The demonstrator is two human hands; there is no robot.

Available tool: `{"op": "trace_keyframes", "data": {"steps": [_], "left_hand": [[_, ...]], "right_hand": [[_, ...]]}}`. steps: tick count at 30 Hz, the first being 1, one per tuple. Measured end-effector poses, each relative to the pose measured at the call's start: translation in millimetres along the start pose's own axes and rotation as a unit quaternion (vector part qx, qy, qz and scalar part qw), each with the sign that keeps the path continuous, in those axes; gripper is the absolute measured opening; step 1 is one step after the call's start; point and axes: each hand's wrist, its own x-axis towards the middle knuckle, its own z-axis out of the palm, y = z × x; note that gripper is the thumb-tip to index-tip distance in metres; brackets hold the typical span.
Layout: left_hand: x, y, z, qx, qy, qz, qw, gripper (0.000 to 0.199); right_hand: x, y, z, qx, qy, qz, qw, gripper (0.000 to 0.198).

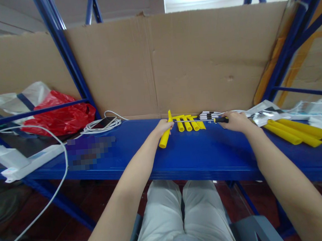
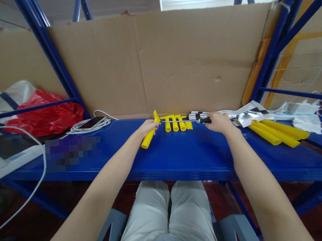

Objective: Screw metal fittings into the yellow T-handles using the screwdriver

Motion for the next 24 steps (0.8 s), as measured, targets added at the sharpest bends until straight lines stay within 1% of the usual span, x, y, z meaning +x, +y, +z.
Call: {"op": "trace_keyframes", "data": {"steps": [5, 10, 13, 19, 24], "left_hand": [[-0.8, 0.4, 0.7, 0.002, -0.001, 0.000, 1.000, 0.014], [-5.5, 3.5, 1.0, -0.007, -0.009, 0.005, 1.000, 0.020], [-7.1, 4.4, 1.1, -0.009, -0.007, 0.007, 1.000, 0.024], [-7.8, 4.8, 0.9, -0.004, -0.006, 0.001, 1.000, 0.022], [-6.0, 3.7, 1.4, -0.004, -0.005, 0.003, 1.000, 0.019]], "right_hand": [[-0.7, 0.3, -0.3, 0.002, 0.027, 0.010, 1.000, 0.031], [-0.2, -0.8, 1.6, 0.007, 0.026, 0.039, 0.999, 0.031], [0.8, 0.4, 3.6, 0.007, 0.022, 0.031, 0.999, 0.032], [0.1, 1.8, 2.1, 0.005, 0.008, 0.006, 1.000, 0.033], [-0.1, 2.3, 2.5, -0.002, 0.023, 0.010, 1.000, 0.030]]}}
